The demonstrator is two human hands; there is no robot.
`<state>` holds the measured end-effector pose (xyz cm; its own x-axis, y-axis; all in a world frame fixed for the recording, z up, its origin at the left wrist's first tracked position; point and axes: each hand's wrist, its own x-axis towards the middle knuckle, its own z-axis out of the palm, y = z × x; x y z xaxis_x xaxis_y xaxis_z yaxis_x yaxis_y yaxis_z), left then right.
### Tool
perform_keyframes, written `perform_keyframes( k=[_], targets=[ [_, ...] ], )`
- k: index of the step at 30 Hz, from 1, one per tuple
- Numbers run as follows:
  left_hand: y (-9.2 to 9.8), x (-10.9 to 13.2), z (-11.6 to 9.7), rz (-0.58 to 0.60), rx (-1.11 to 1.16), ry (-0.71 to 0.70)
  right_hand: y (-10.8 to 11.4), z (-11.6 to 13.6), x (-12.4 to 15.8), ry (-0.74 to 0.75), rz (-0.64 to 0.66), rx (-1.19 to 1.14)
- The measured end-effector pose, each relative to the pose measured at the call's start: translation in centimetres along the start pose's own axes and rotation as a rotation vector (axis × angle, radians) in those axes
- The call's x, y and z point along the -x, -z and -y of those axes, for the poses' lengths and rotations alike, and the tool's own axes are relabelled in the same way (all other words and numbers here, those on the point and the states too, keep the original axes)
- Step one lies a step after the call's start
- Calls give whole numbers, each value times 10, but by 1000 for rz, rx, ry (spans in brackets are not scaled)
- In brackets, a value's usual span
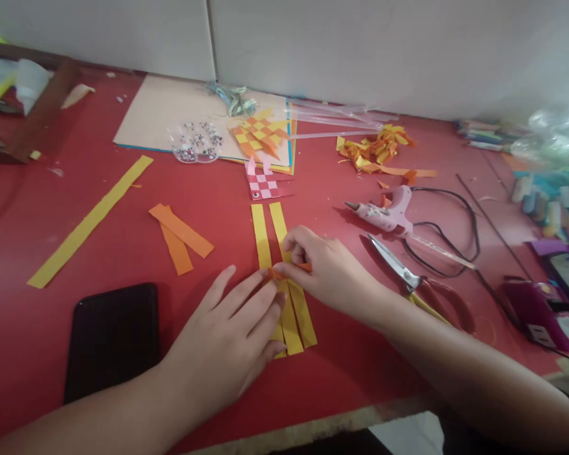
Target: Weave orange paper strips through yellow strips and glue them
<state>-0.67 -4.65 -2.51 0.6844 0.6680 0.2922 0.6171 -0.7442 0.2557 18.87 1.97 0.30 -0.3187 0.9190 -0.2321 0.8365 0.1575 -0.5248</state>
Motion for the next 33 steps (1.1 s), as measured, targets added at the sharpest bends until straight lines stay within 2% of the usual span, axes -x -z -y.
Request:
perform_keyframes(
  k=[9, 14, 16, 20, 22, 25, 29, 33],
  targets=[
    [1, -1, -2, -12, 32, 31, -2, -4, 3, 16, -68, -73],
    [0, -1, -1, -14, 24, 26, 9, -9, 8, 14, -129, -138],
    [0, -1, -1, -14, 26, 24, 17, -11, 11, 64, -182, -62],
    [0, -1, 0, -10, 20, 23, 29, -10, 26, 288, -340, 181],
    [0, -1, 0, -3, 16, 22, 28, -9, 38, 388, -299, 227],
    [1, -2, 0, 2, 14, 15, 16, -14, 57, 529, -106, 224],
    [1, -2, -1, 10, 6, 13, 0, -30, 73, 554, -128, 250],
    [1, -2, -1, 17, -8, 6, -7, -37, 75, 546, -164, 254]
  ],
)
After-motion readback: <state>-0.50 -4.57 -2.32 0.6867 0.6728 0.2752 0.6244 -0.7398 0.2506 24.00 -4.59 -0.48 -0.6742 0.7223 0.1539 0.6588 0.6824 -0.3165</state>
